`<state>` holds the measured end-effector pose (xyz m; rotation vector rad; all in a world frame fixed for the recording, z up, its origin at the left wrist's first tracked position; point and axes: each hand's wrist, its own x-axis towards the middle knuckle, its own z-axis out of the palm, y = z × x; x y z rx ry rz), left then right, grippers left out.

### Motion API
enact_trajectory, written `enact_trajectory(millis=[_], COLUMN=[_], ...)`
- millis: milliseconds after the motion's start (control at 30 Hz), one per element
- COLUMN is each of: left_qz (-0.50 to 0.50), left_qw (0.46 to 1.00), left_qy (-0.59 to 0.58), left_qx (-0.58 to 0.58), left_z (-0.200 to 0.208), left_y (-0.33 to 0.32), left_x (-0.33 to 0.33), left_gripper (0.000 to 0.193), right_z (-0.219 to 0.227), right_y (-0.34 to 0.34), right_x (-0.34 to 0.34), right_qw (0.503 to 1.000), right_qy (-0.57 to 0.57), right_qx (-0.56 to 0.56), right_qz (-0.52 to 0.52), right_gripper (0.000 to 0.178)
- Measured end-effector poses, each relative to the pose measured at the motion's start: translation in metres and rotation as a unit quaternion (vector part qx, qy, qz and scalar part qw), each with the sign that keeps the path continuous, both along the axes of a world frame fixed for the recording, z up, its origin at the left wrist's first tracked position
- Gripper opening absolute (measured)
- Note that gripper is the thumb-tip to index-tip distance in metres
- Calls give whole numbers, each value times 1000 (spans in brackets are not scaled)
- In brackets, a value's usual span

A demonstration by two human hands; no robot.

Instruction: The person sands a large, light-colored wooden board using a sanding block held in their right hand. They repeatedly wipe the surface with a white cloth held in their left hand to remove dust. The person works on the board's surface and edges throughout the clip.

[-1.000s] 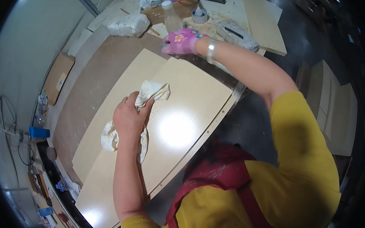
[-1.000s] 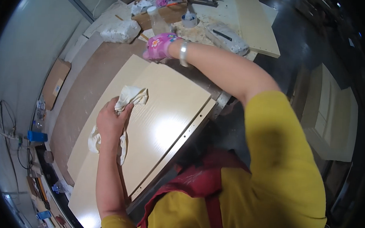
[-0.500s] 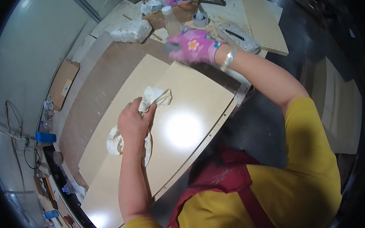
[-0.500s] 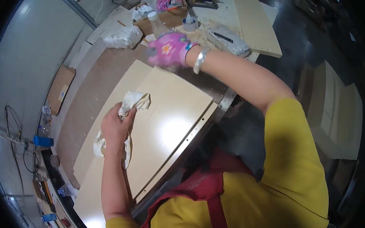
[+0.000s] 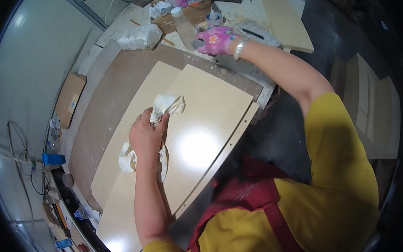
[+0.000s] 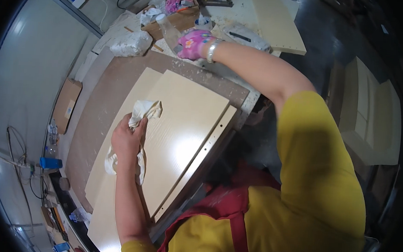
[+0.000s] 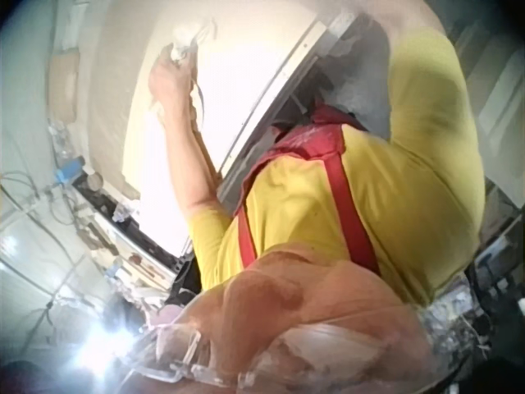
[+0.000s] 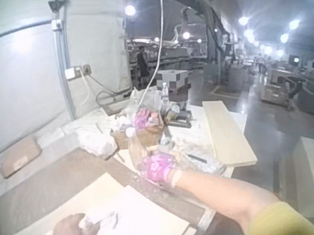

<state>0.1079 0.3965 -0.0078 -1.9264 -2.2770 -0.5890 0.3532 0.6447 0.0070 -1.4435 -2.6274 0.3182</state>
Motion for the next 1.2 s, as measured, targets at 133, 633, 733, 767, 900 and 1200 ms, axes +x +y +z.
enact_trajectory(millis=[133,633,733,767,900,1200], left_qz=[22,18,6,3,30,20], left_qw=[1000,999,1000,1000,999,1000], left_qy=[7,-24,4,8,-18,-11], left_qx=[-9,-17,1,13,-21,-9], left_z=[-3,0,-3,-3,4,-7], left_y=[-6,-3,-5,-1,0,-6], left_x=[-3,0,-3,0,3,-4], left_gripper=[45,43,43,43,45,41], right_z=[11,24,10,3,-3,-10], right_y=[-109,-168,-165,-154,-83,-158], right_x=[-2,83,73,60,-1,76], right_qw=[963,992,992,988,981,984], right_qy=[110,86,93,119,177,96], right_qx=[193,18,14,35,-46,80], right_qz=[155,95,80,90,70,129], right_gripper=[56,61,61,60,60,61])
